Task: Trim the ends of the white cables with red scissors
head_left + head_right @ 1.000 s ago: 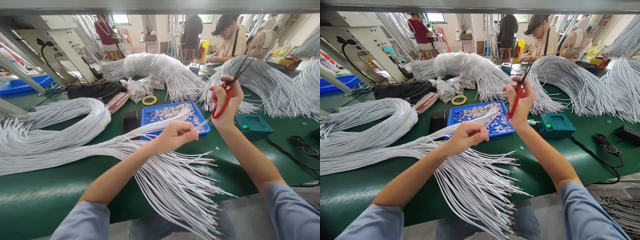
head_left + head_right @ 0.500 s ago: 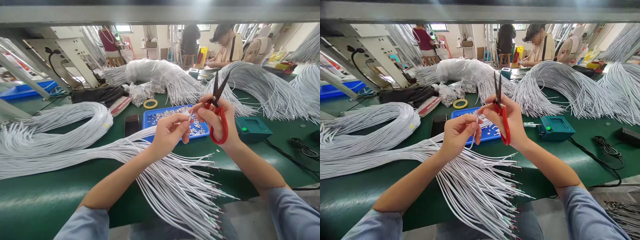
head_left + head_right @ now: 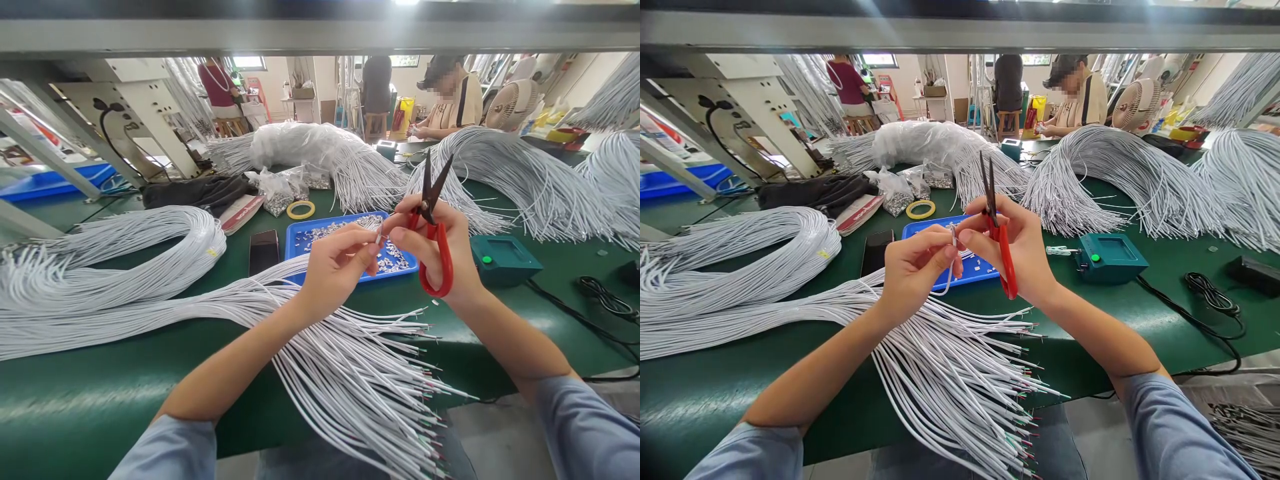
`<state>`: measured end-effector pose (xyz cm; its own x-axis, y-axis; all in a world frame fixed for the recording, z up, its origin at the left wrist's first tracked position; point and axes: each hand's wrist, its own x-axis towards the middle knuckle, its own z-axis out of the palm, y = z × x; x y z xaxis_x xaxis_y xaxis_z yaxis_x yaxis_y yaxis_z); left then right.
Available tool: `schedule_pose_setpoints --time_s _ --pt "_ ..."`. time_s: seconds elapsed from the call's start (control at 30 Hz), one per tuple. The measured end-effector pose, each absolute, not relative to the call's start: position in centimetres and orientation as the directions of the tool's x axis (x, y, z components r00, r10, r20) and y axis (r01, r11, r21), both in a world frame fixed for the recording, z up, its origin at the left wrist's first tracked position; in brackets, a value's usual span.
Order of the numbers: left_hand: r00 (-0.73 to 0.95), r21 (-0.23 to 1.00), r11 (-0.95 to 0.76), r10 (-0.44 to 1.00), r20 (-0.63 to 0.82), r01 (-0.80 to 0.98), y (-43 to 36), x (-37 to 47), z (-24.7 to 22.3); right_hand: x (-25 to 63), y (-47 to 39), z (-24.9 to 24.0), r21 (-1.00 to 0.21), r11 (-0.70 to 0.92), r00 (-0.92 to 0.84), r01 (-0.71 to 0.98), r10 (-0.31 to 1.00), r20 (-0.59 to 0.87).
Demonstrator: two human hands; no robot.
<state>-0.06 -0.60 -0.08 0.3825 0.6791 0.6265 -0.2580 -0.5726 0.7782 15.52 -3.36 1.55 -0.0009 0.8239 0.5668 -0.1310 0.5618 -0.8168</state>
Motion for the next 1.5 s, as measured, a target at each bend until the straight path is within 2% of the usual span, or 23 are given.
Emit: schedule_pose_setpoints --time_s 0.23,0.47,0.57,0.73,1.0,1.27,1.5 --pt "0.338 0.785 -0.587 0.711 0.617 -0.197 -0.65 -0.17 0.09 15.58 -3.30 1.49 -0.800 0.598 0.027 0.038 0.800 0.599" --pt "0.293 0.779 -0.596 0.723 0.626 -0.193 -0.59 -0.08 0.30 15.18 -3.67 1.38 -0.662 0.712 0.113 0.232 0.657 0.746" --pt "0.301 0.781 -0.592 0.722 0.623 -0.198 -0.58 -0.05 0.21 15.10 -3.81 1.31 -0.628 0.744 0.127 0.228 0.617 0.777" --pt "0.305 0.786 -0.586 0.726 0.617 -0.194 -0.66 -0.02 -0.08 15.07 -3.74 1.31 -0.676 0.701 0.104 0.227 0.673 0.732" --pt "0.279 0.788 -0.598 0.739 0.613 -0.148 -0.72 0.20 -0.15 14.96 -3.73 1.38 -0.692 0.663 0.124 0.286 0.690 0.713" --pt "0.314 0.770 -0.608 0.705 0.636 -0.194 -0.51 0.09 -0.32 14.86 -3.84 1.59 -0.741 0.627 0.123 0.240 0.737 0.664" --pt "0.304 0.762 -0.613 0.700 0.646 -0.209 -0.30 -0.13 -0.17 15.53 -3.33 1.73 -0.720 0.640 0.076 0.269 0.731 0.678"
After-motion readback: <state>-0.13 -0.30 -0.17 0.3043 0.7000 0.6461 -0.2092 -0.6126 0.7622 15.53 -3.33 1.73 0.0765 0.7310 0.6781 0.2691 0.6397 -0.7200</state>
